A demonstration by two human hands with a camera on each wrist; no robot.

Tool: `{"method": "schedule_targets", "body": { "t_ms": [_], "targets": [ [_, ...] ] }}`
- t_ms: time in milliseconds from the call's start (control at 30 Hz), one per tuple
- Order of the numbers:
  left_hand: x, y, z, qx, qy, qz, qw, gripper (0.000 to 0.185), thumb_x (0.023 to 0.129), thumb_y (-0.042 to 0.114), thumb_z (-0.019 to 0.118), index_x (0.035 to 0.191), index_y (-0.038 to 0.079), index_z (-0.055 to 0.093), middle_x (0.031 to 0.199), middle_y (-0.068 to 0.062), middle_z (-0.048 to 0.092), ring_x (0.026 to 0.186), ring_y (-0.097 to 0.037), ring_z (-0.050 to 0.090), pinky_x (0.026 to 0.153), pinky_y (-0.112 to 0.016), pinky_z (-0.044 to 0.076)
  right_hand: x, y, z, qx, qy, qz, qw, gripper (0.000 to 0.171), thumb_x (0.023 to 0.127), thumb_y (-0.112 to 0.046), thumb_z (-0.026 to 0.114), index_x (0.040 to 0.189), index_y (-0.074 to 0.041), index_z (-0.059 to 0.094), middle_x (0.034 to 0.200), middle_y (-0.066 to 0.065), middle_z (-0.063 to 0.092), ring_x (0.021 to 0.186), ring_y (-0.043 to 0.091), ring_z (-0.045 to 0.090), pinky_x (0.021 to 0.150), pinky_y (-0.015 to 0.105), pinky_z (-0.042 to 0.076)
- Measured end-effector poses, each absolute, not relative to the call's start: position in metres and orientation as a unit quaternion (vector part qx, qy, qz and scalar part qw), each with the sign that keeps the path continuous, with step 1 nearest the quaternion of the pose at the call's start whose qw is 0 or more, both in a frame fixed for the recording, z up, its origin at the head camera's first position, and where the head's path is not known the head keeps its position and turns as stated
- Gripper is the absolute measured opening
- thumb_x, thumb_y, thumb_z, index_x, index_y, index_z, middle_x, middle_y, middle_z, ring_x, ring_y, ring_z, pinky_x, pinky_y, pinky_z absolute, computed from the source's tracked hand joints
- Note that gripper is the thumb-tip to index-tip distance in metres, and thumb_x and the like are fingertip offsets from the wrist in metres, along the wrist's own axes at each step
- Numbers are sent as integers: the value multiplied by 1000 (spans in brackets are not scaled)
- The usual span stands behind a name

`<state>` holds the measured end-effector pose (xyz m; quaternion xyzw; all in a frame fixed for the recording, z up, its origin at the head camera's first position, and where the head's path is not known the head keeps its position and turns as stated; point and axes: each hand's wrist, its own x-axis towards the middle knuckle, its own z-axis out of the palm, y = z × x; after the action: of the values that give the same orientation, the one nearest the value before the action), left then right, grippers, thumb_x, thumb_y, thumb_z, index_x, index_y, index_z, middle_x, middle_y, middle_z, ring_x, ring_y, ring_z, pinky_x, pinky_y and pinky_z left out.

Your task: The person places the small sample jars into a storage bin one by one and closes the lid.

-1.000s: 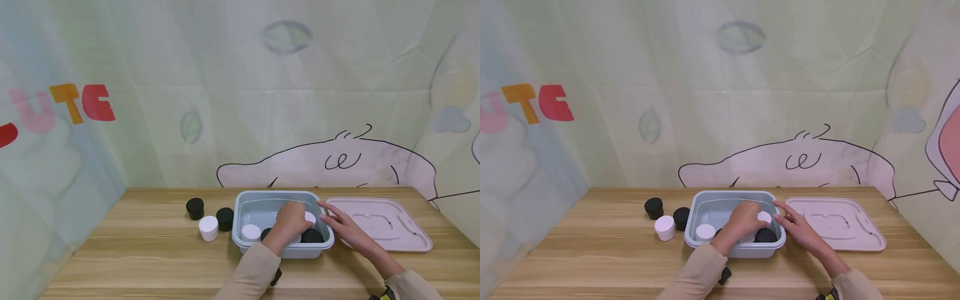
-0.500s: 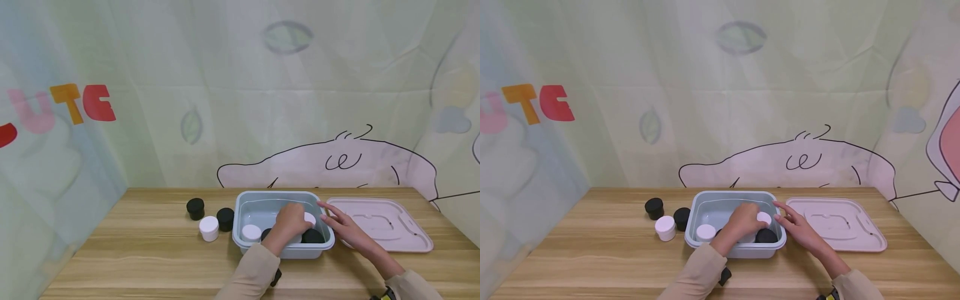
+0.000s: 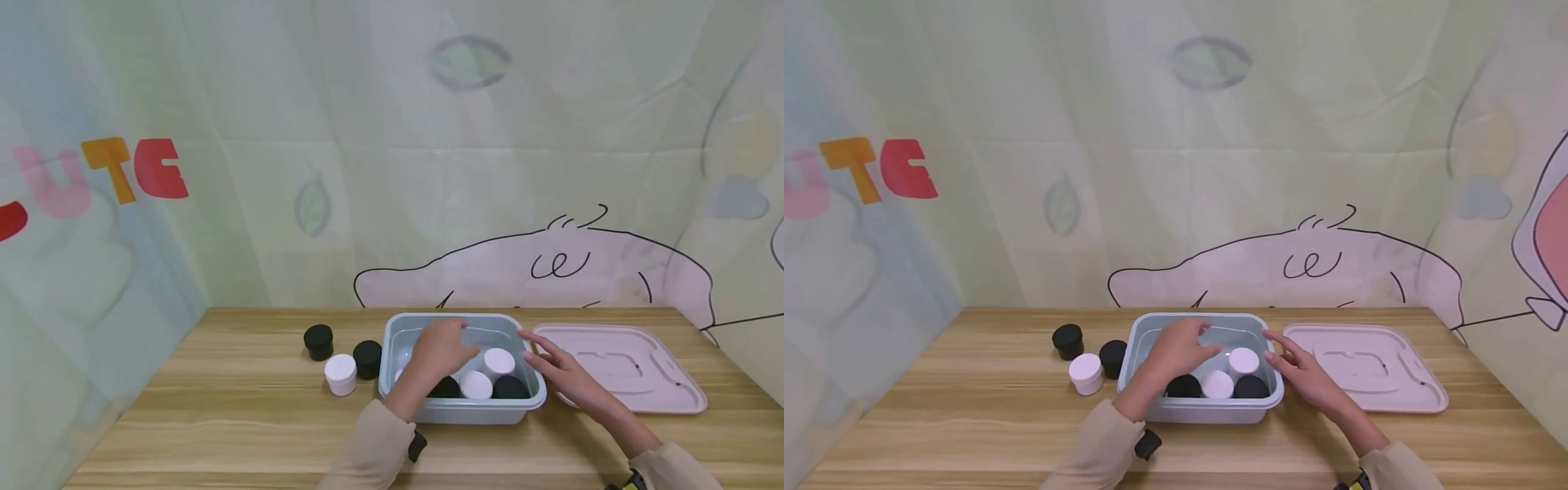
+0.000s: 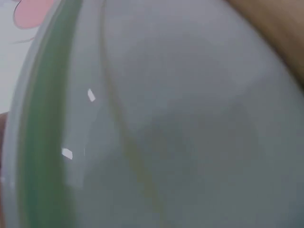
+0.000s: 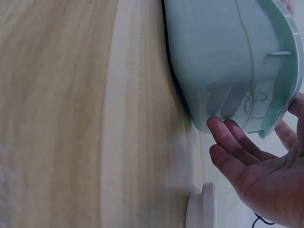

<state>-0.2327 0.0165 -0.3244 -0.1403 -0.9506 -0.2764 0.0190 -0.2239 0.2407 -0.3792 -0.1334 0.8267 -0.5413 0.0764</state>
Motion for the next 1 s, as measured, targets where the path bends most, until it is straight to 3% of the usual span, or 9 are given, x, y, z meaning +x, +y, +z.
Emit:
{"method": "schedule_targets", "body": {
  "t_ms": [667,1000],
  "targets": [
    [-223,-110,-322,-80,-932,-336,110,37,79,20,67,111,2,62,106,-14,63,94,-28,60,79,-40,49,-224,240,-379,-127,834,-532,76,53,96,-27,44,143,-10,26,142,31,24,123,44,36,89,48,44],
    [-215,-132,-337,-80,-949,-288,100,41,75,21,73,107,-2,63,104,-16,64,96,-31,58,80,-42,48,-224,240,-378,-127,831,-536,79,53,96,-28,44,143,-9,26,139,33,28,121,41,39,89,47,44]
  ]
}}
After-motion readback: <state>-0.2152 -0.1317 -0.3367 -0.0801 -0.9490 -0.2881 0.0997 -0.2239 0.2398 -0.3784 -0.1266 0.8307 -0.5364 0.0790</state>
